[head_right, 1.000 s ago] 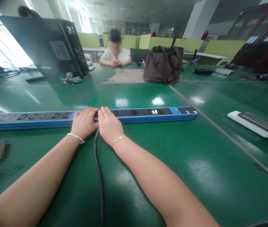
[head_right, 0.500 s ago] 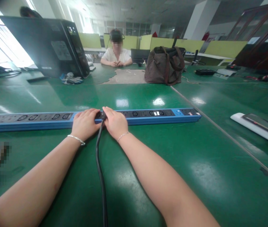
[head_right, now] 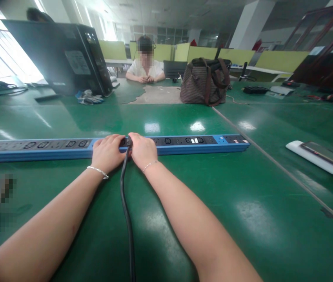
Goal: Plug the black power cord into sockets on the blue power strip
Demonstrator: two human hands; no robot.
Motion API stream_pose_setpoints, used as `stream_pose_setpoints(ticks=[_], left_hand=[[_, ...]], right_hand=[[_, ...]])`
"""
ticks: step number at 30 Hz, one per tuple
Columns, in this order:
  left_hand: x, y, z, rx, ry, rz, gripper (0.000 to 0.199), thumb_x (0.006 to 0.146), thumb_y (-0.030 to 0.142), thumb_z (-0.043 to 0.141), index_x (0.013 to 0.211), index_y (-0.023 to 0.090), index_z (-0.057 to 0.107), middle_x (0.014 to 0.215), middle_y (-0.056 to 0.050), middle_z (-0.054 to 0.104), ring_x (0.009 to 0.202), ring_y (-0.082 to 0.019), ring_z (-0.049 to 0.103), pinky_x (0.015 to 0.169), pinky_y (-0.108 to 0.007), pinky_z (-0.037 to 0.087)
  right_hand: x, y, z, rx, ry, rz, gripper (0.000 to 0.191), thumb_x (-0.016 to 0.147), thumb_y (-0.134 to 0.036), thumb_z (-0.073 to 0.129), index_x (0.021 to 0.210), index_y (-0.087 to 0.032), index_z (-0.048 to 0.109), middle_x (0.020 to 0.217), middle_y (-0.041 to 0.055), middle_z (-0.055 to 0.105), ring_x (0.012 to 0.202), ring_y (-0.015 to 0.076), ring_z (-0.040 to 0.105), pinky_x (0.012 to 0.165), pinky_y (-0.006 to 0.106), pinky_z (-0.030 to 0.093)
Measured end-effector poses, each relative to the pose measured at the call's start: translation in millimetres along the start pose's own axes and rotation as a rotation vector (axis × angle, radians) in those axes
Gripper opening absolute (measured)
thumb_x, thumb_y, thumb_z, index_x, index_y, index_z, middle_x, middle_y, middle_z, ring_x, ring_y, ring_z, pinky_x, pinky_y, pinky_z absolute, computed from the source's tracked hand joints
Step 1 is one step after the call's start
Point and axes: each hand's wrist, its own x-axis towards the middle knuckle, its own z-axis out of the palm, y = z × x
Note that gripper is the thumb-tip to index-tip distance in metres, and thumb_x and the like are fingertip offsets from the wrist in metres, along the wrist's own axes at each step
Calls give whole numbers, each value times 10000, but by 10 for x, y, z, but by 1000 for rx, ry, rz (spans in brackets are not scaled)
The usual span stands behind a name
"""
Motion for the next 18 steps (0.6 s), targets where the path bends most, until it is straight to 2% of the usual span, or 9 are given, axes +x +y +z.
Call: stream_pose_setpoints(ticks=[5, 10, 18], left_hand=[[-2, 4, -11, -11, 0, -7, 494, 829, 486, 494, 1221, 199, 582, 1289, -114, 618, 1236, -294, 509, 1038, -469, 304], [-4, 17, -9, -11, 17, -10, 442, 843, 414, 470, 1210, 198, 591, 1284, -108, 620, 1215, -283, 525, 1036, -460, 310], [-1, 9, -11, -32, 3, -11, 497, 824, 489, 499, 1221, 202, 584, 1287, -113, 616, 1237, -296, 507, 1045, -469, 295]], right_hand=[[-50, 1, -22, -7, -6, -14, 401, 886, -129, 436, 1255, -152, 594, 1241, 54, 658, 1060, 197, 630, 961, 308, 438], [-92, 3, -17, -1, 39, -46, 390, 884, -249, 542, 1253, -126, 576, 1235, 90, 656, 1089, 216, 613, 951, 329, 424], [-66, -19, 43, -16, 22, 30, 336, 934, -189, 460, 1254, -160, 558, 1249, 78, 651, 1116, 190, 602, 972, 331, 388]])
